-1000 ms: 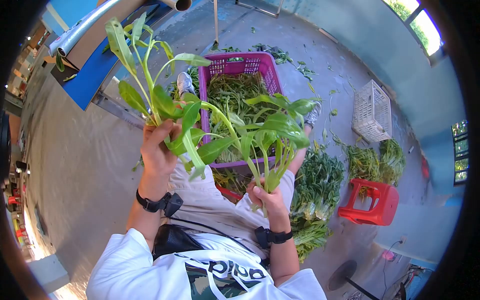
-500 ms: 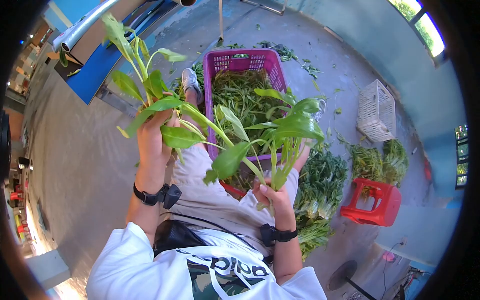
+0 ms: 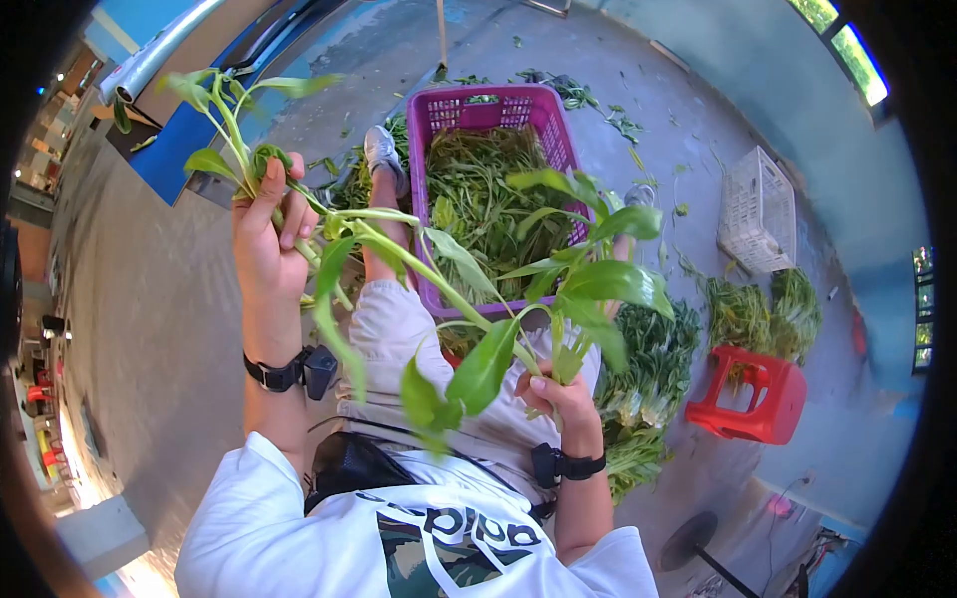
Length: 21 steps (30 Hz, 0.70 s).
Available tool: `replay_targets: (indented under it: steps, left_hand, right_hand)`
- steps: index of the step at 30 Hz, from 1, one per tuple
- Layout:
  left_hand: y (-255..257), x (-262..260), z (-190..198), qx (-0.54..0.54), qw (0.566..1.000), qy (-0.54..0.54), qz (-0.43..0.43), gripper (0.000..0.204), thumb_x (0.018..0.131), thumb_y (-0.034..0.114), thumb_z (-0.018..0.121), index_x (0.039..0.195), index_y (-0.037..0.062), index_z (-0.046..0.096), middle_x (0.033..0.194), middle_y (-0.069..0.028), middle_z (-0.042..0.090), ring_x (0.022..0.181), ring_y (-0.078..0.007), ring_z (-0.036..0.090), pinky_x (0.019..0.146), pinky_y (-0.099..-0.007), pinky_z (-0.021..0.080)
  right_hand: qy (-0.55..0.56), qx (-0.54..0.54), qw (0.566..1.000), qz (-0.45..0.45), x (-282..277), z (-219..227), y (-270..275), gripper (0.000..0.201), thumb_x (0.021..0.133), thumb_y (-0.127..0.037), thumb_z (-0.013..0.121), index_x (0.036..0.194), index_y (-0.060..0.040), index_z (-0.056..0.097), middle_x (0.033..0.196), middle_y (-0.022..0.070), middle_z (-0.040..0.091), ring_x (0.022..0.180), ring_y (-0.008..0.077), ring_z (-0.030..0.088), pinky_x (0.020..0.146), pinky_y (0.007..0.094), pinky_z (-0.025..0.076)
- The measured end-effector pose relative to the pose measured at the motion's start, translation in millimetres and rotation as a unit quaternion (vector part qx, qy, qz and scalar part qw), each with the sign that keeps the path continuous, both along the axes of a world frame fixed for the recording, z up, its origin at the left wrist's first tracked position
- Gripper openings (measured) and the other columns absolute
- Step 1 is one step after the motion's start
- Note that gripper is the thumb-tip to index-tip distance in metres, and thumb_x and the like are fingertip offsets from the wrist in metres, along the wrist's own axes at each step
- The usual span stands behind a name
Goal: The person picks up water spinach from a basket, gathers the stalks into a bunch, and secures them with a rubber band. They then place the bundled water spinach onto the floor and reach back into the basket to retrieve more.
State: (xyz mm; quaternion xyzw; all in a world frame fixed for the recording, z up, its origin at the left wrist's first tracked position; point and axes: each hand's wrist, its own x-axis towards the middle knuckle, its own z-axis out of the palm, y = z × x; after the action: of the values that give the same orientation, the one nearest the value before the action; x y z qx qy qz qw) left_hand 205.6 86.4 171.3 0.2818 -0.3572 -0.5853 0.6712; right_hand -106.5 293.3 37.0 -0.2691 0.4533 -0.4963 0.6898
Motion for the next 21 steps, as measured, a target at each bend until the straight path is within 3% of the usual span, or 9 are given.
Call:
replay_targets:
  steps: [3,6,7,10,11,15,17,20,21]
  left_hand:
    - [-5,7,-3,-0.011,0.999,-0.028,0.016,0.016,0.098,0.019,0.066,0.097,0.0028,0.065,0.088,-0.0062,0.064,0.046,-0.0037,0.034,0.048,-0.0225,0.031]
    - [-17,36,1,-0.070,0.995,0.032,0.069,0.016,0.098,0.018,0.066,0.097,0.0019,0.066,0.086,-0.0066,0.064,0.046,-0.0034,0.035,0.048,-0.0219,0.031]
    - [-17,43,8,-0.073,0.988,-0.007,0.133,0.017,0.099,0.018,0.064,0.102,0.0012,0.066,0.083,-0.0059,0.063,0.046,-0.0025,0.035,0.047,-0.0214,0.030]
    - [3,39,19,-0.087,0.980,-0.152,0.095,0.018,0.100,0.016,0.062,0.108,0.0005,0.067,0.082,-0.0052,0.061,0.047,-0.0021,0.035,0.046,-0.0210,0.029]
    - [11,37,16,-0.054,0.974,-0.209,0.072,0.025,0.101,0.013,0.059,0.121,-0.0014,0.063,0.088,-0.0034,0.061,0.049,-0.0025,0.035,0.046,-0.0212,0.030]
    - [38,42,-23,0.027,0.928,-0.364,0.077,0.036,0.097,0.006,0.058,0.132,-0.0004,0.059,0.105,-0.0033,0.067,0.050,-0.0014,0.038,0.047,-0.0193,0.034]
    - [48,46,-35,0.082,0.891,-0.439,0.083,0.042,0.094,0.003,0.060,0.135,0.0009,0.058,0.113,-0.0031,0.068,0.050,-0.0007,0.040,0.047,-0.0184,0.035]
    - [57,49,-50,0.123,0.905,-0.398,0.089,0.040,0.090,0.003,0.066,0.129,0.0046,0.062,0.096,0.0015,0.066,0.050,0.0004,0.040,0.044,-0.0180,0.030]
    - [57,47,-48,0.123,0.914,-0.375,0.091,0.039,0.089,0.003,0.068,0.128,0.0040,0.063,0.098,0.0005,0.067,0.049,0.0004,0.040,0.043,-0.0176,0.030]
  right_hand:
    - [-0.006,0.012,0.999,-0.048,-4,-10,4,0.034,0.082,-0.024,0.073,0.089,0.0086,0.068,0.056,0.0021,0.050,0.044,0.0087,0.041,0.044,0.0269,0.028]
    - [0.000,0.017,0.996,-0.092,-14,-20,10,0.030,0.082,-0.021,0.072,0.091,0.0073,0.068,0.060,0.0039,0.053,0.046,0.0090,0.044,0.044,0.0272,0.029]
    - [-0.028,0.014,0.994,-0.108,-19,-18,13,0.027,0.082,-0.020,0.071,0.091,0.0052,0.067,0.062,0.0034,0.053,0.047,0.0087,0.043,0.045,0.0262,0.032]
    - [-0.127,-0.017,0.986,-0.111,-25,-16,16,0.024,0.084,-0.020,0.069,0.089,0.0033,0.066,0.061,0.0022,0.051,0.046,0.0083,0.039,0.047,0.0255,0.033]
    - [-0.119,-0.030,0.987,-0.101,-26,-13,15,0.027,0.087,-0.025,0.068,0.083,0.0007,0.062,0.057,0.0011,0.048,0.044,0.0082,0.036,0.046,0.0262,0.030]
    - [-0.117,-0.086,0.987,-0.062,-22,-8,-2,0.046,0.095,-0.040,0.062,0.063,-0.0074,0.051,0.041,-0.0032,0.035,0.036,0.0087,0.026,0.041,0.0295,0.020]
    - [-0.180,-0.087,0.979,-0.038,-27,-22,-3,0.036,0.094,-0.034,0.064,0.082,-0.0008,0.061,0.045,-0.0030,0.036,0.041,0.0083,0.028,0.045,0.0290,0.021]
    - [-0.200,-0.093,0.975,-0.016,-24,-25,-7,0.034,0.095,-0.032,0.063,0.095,0.0015,0.067,0.045,-0.0028,0.036,0.040,0.0082,0.027,0.045,0.0291,0.021]
    - [-0.195,-0.103,0.975,-0.002,-23,-31,-9,0.034,0.097,-0.033,0.060,0.096,0.0003,0.066,0.043,-0.0026,0.035,0.038,0.0082,0.026,0.044,0.0290,0.020]
